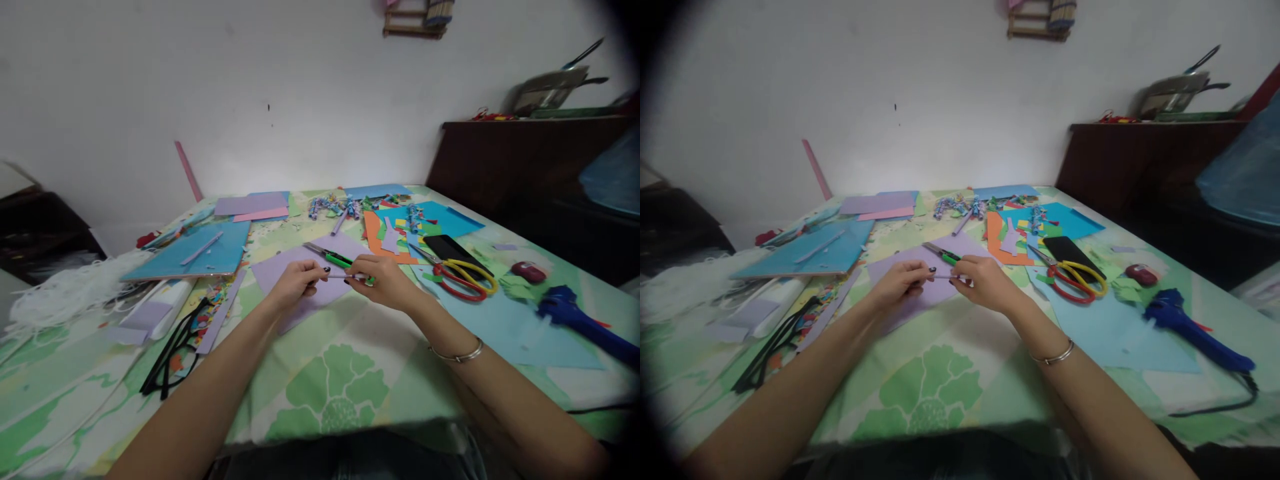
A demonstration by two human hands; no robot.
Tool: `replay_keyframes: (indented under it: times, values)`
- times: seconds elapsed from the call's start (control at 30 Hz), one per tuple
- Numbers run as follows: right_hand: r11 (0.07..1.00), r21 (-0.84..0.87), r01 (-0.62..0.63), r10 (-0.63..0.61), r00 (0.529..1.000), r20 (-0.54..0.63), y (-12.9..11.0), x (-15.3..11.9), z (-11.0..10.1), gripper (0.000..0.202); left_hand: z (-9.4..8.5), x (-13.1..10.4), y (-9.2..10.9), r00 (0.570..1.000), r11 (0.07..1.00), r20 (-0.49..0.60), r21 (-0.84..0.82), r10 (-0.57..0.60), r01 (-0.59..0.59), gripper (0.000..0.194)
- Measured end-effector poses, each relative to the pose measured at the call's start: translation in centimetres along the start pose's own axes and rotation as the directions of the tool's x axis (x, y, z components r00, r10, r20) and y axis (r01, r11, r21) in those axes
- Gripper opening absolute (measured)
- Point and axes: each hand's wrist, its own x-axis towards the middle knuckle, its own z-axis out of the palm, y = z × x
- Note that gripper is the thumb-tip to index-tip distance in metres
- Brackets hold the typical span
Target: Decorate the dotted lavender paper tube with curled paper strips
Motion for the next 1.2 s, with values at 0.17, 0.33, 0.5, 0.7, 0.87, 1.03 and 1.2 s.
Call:
replay_keyframes:
  times: [0.17,0.33,0.5,0.7,0.87,1.03,1.2]
  values:
    - [0.988,0.137,-0.066,0.073,0.996,-0.047,-0.1,0.2,-0.2,0.015,0.2,-0.3,0.2,0.987,0.981,-0.03,0.112,0.16,-0.155,0.024]
    - [0.825,0.466,-0.32,0.357,0.934,0.011,0.2,0.6,0.1,0.02,-0.1,-0.5,0.3,0.933,0.881,-0.013,0.335,0.359,-0.335,0.023]
    - [0.576,0.681,-0.453,0.364,0.887,0.283,0.9,0.5,0.0,0.022,-0.5,-0.6,0.3,0.869,0.711,0.091,0.537,0.486,-0.454,0.021]
    - [0.858,0.367,-0.36,0.291,0.928,0.232,1.1,0.0,0.3,0.009,-0.5,-0.8,0.5,0.874,0.623,0.193,0.634,0.446,-0.458,0.019]
    - [0.979,-0.04,-0.2,0.204,0.968,0.145,0.9,-0.2,1.2,0.008,-0.3,-0.7,0.3,0.891,0.415,0.212,0.825,0.4,-0.383,0.017]
    - [0.965,-0.263,-0.011,0.059,0.983,0.176,0.5,-0.3,1.9,0.011,-0.2,-0.5,0.1,0.931,0.405,0.156,0.867,0.331,-0.29,0.019]
    - [0.869,-0.454,0.197,-0.09,0.965,0.246,-0.2,-0.3,2.7,0.016,-0.7,-0.2,0.0,0.994,0.735,0.086,0.669,0.068,-0.108,0.015]
